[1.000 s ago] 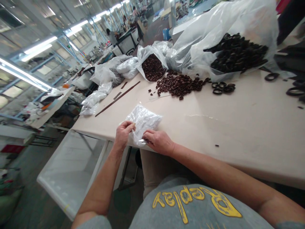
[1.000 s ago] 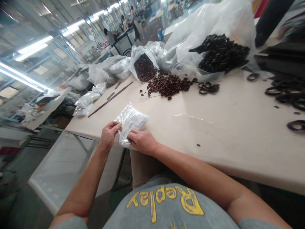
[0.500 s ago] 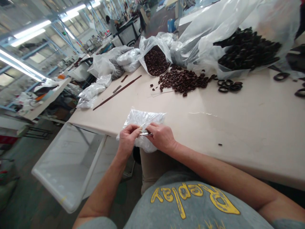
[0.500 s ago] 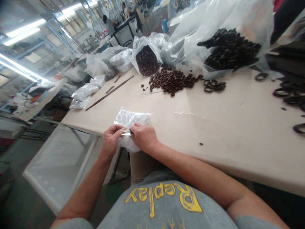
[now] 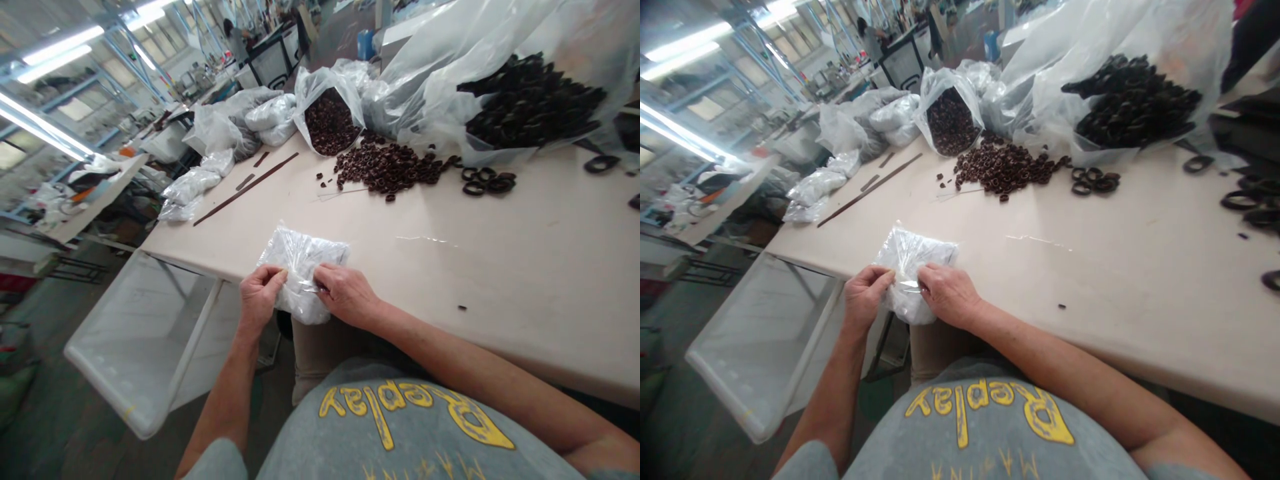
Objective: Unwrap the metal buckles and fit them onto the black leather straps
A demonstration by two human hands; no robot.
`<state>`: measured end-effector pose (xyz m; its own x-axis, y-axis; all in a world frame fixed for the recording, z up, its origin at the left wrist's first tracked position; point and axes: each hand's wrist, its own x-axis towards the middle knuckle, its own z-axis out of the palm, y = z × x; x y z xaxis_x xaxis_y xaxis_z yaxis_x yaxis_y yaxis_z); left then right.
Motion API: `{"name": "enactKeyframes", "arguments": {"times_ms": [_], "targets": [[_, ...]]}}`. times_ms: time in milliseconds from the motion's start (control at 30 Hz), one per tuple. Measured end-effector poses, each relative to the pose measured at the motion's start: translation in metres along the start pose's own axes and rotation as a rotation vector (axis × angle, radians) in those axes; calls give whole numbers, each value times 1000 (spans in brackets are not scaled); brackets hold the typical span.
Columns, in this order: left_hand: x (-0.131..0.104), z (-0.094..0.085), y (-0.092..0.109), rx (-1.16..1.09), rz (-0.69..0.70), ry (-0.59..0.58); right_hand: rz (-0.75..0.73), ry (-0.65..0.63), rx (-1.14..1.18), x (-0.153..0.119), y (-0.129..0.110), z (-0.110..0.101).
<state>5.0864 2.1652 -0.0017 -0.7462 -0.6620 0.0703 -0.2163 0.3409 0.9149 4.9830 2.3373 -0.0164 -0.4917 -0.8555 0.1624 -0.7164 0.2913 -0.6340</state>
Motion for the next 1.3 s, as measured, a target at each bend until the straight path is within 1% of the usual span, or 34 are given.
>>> {"name": "enactKeyframes", "arguments": {"times_ms": [33,67,133,200,267,333,433,567,667,733,800,933,1000,1067,1200,1300], "targets": [[2,-2,2,-7,-30,-44,0,2,3,0,1,1],[5,-3,4,-20,-62,-114,3,5,7,0,3,2],[12,-7,11,-41,-111,-290,12,16,20,-1,6,4],[19,-8,19,-29,-113,-438,15,29,35,-1,8,6],[24,-7,25,31,-95,-532,10,38,44,-2,9,9],[29,-4,29,135,-82,-582,3,48,43,-4,10,10],[36,0,32,343,-1,-591,-14,67,39,-5,10,12],[46,2,42,676,196,-675,-19,77,39,-5,11,13],[50,2,54,907,378,-719,-26,77,43,-5,11,12],[50,2,59,970,484,-713,-33,73,51,-4,11,11],[51,3,61,942,499,-697,-35,67,56,-4,11,10],[53,4,56,784,407,-612,-32,47,55,-2,12,9],[53,4,50,711,395,-541,-28,46,57,-2,12,9],[50,2,42,610,355,-453,-25,50,61,0,12,9],[39,-3,21,319,206,-254,-46,48,64,4,10,8],[32,-3,8,124,80,-179,-67,48,50,4,9,8]]}}
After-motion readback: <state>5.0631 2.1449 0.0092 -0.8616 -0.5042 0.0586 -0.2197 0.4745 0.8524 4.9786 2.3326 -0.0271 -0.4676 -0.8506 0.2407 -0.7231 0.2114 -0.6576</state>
